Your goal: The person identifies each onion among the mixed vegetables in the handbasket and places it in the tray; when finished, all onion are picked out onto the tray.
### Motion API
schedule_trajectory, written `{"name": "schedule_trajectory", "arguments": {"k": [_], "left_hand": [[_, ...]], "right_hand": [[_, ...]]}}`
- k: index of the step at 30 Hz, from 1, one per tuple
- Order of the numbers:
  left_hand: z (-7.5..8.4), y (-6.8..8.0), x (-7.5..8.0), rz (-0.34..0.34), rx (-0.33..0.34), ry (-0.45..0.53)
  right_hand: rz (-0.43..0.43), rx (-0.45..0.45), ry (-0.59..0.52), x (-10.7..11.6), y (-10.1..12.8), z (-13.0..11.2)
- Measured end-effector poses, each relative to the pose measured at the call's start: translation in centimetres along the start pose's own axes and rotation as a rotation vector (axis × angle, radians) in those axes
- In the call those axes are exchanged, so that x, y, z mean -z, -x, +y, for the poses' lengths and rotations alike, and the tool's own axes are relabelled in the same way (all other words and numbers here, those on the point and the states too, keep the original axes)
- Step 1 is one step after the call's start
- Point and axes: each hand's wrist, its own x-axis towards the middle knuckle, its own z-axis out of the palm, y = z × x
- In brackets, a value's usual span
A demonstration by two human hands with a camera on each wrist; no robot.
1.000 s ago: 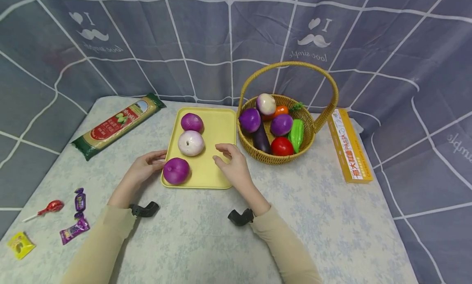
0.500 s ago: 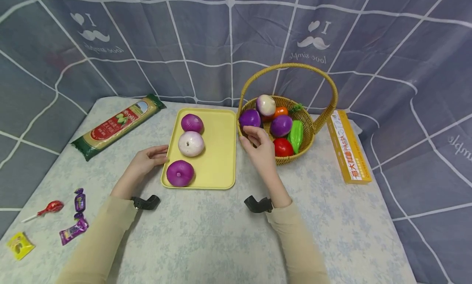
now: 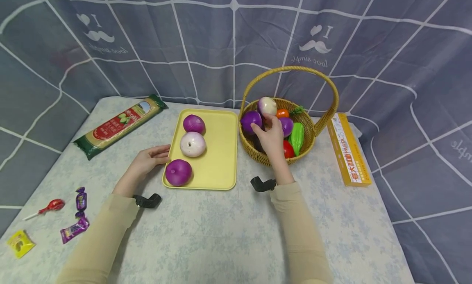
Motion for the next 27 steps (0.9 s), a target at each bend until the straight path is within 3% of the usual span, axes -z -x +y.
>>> {"name": "schedule_trajectory", "arguments": {"k": [4,11,27], "left_hand": [[0.1,0.0,0.0,-0.004,0.024,0.034],[0.2,0.0,0.0,-0.002,0.021,0.024],[0.8,-0.6,0.5,-0.078,0.011,-0.001]], "right_hand": [[-0.006,-0.041,0.034,-0.6,-0.6,0.5],[-0.020,-0.036,0.071,-1.2,-1.3,0.7],[-0.049,-0.050,0.202,-1.8,-1.8,1.0]]}}
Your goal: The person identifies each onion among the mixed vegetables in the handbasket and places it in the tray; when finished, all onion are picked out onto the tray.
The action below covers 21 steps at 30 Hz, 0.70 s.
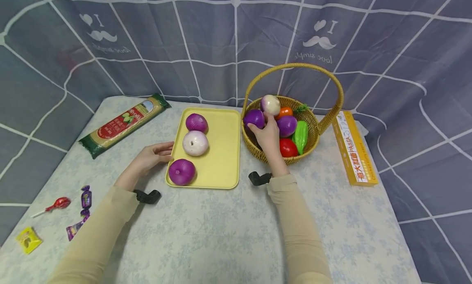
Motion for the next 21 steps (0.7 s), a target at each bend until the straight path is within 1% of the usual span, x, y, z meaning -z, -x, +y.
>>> {"name": "schedule_trajectory", "arguments": {"k": [7,13,21], "left_hand": [[-0.17,-0.01,0.11,-0.009,-0.012,0.028],[-0.33,-0.18,0.15,-0.011,-0.025,0.030],[-0.25,-0.30,0.04,-0.012,-0.017,0.017]], "right_hand": [[0.034,-0.001,0.010,-0.29,-0.10,-0.07],[0.053,0.008,0.012,-0.31,-0.12,-0.07],[0.061,-0.053,-0.065,0.49,0.61,-0.50]]}}
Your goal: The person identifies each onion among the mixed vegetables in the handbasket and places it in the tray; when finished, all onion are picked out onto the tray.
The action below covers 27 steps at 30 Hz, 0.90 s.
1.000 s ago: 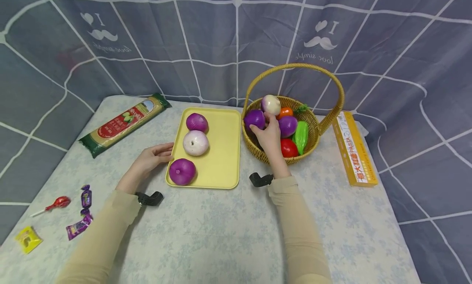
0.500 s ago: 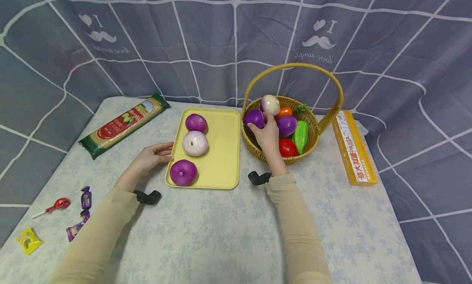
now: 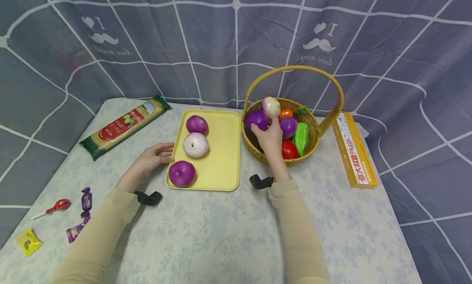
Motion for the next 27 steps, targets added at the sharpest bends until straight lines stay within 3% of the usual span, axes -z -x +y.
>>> {"name": "schedule_trajectory", "arguments": {"k": [7,14,20,27], "left_hand": [[-0.1,-0.1,0.0,0.006,0.005,0.001],[0.0,0.1,-0.2,0.015,0.002,-0.027],[-0.1,0.1,-0.3,0.015,-0.006,-0.030],[-0.1,0.0,-0.2,0.014,-0.016,-0.041]], "right_hand": [[-0.011,-0.001,-0.130,1.1,1.5,-0.9],[-0.044,0.077,-0.242,0.9,3.7,-2.1],[-0.110,0.139,-0.329,-1.3,4.9,-2.8],[-0.205,0.130,-0.367,-5.2,4.5,-2.7]]}}
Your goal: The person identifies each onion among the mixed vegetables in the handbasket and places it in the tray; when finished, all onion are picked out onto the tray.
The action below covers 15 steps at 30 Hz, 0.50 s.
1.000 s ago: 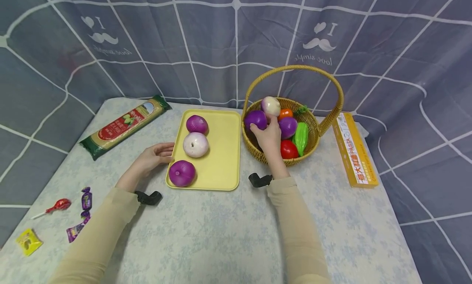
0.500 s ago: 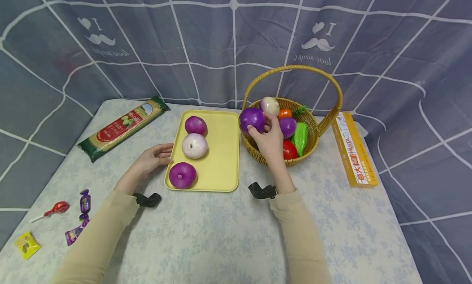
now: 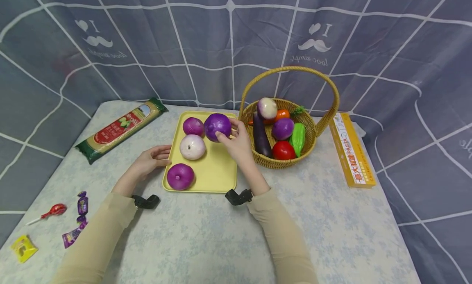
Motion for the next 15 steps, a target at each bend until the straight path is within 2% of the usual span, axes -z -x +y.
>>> {"name": "schedule_trajectory", "arguments": {"k": [7,15], "left_hand": [[0.0,0.0,-0.2,0.008,0.012,-0.001],[0.0,0.1,0.0,-0.005,-0.004,0.003]], "right_hand": [[0.018,-0.087,0.025,-2.4,-1.6,2.1],[0.056,-0.194,0.012,-3.4,-3.2,2.8]]}}
